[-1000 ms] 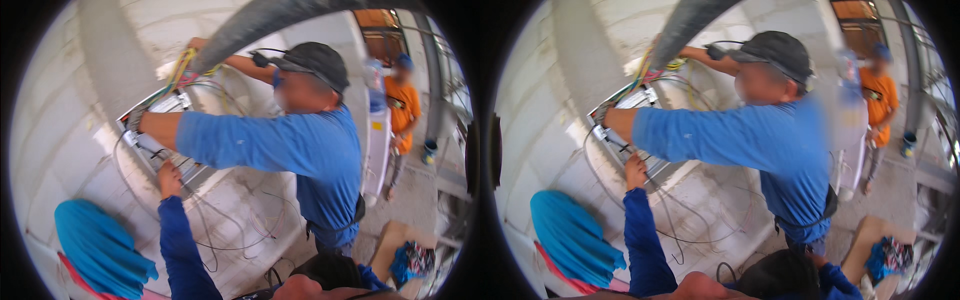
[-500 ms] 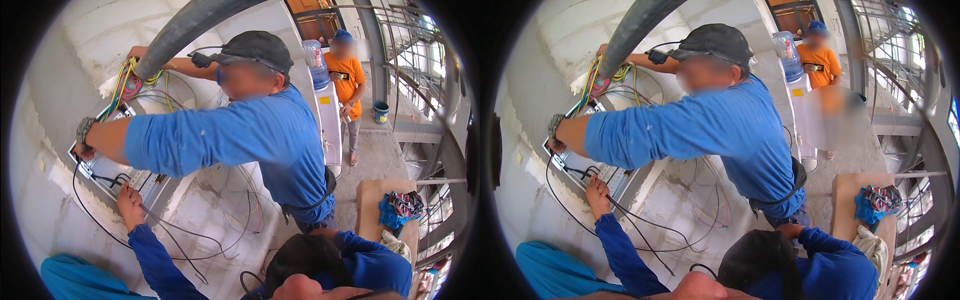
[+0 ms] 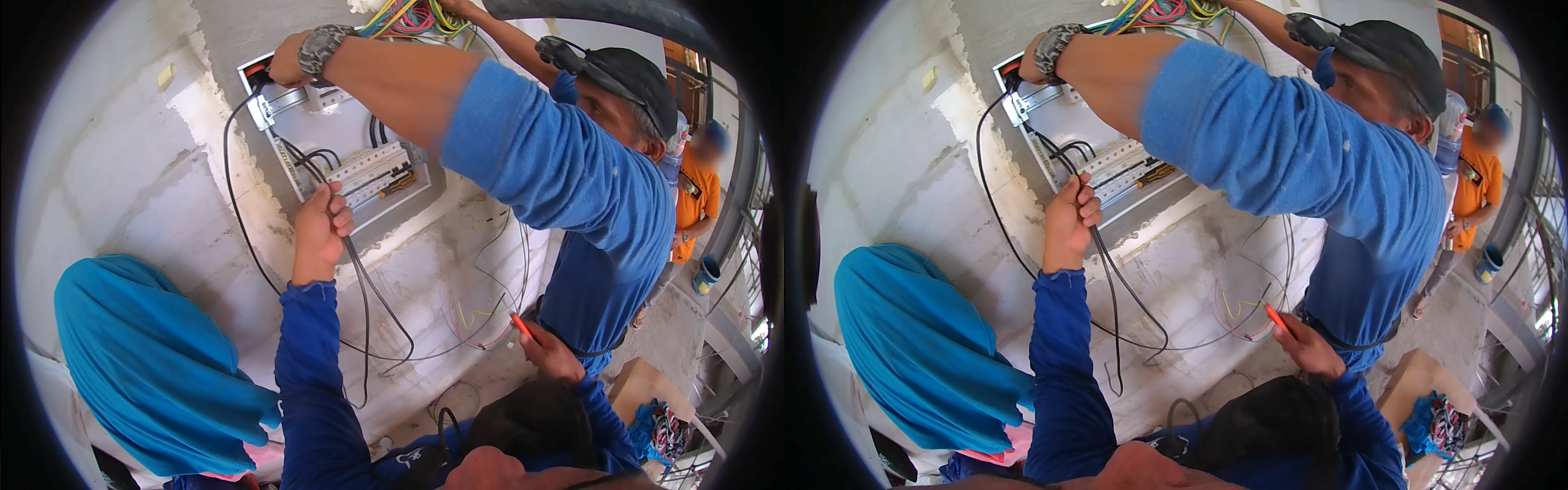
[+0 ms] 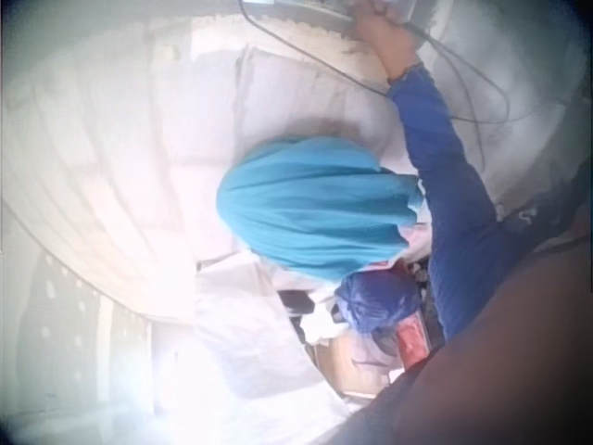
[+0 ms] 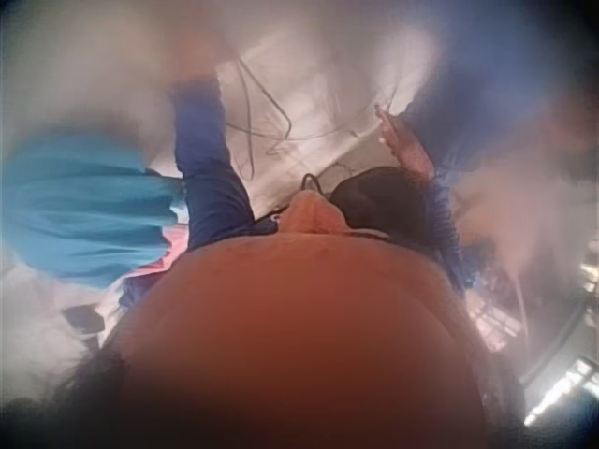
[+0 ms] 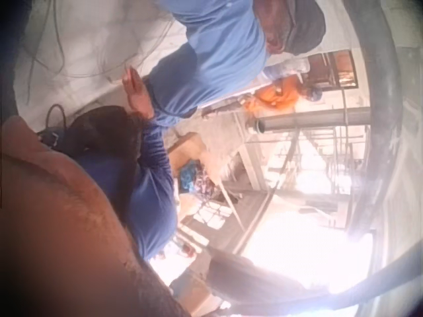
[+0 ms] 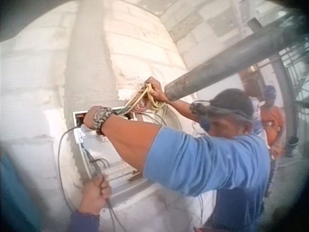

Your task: The person routes and secures multiple colored wires into an open electrical distribution board. They use a red-handled screwdriver to tighten terminal screws and organize the wiring within the panel.

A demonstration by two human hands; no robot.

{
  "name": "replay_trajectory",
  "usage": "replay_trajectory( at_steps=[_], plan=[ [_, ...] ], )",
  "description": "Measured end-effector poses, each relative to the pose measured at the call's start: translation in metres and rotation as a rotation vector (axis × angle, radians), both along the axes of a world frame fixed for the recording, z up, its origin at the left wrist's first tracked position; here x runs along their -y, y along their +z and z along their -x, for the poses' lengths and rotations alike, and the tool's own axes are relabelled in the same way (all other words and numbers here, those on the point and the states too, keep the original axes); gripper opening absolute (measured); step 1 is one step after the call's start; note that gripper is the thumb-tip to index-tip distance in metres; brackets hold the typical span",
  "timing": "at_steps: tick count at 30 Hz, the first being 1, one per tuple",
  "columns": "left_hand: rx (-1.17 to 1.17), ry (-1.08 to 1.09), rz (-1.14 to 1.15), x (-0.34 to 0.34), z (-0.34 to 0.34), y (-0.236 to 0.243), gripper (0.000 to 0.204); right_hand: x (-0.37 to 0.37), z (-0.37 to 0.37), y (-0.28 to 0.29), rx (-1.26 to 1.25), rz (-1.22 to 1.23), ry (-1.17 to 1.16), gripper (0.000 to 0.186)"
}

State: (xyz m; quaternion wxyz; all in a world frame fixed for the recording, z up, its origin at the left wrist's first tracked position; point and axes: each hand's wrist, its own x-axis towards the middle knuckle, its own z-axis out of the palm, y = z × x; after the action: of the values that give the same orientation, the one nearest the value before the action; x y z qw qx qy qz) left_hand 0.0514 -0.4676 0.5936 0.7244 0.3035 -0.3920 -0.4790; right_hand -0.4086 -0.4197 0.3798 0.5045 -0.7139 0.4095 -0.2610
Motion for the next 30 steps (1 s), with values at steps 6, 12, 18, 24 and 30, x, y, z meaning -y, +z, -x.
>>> replay_trajectory(
  at_steps=[6, 12, 18, 24, 30],
  plan=[
    [-0.044, 0.000, -0.040, 0.000, 0.006, 0.004, 0.028, 0.101, -0.147, 0.076, 0.001, 1.022, -0.016, 0.044],
    [-0.100, -0.027, -0.032, 0.000, 0.012, 0.004, 0.031, 0.176, -0.257, 0.133, 0.086, 1.589, -0.134, 0.041],
    [-0.106, -0.090, 0.026, -0.007, 0.016, -0.018, 0.035, 0.201, -0.287, 0.138, 0.106, 1.674, -0.185, 0.039],
    [-0.055, -0.061, 0.072, -0.008, 0.027, -0.026, 0.036, 0.215, -0.297, 0.132, 0.220, 1.549, -0.015, 0.035],
    [0.008, -0.027, 0.044, -0.019, 0.051, -0.045, 0.039, 0.215, -0.300, 0.137, 0.352, 1.497, 0.138, 0.033]
  ],
)
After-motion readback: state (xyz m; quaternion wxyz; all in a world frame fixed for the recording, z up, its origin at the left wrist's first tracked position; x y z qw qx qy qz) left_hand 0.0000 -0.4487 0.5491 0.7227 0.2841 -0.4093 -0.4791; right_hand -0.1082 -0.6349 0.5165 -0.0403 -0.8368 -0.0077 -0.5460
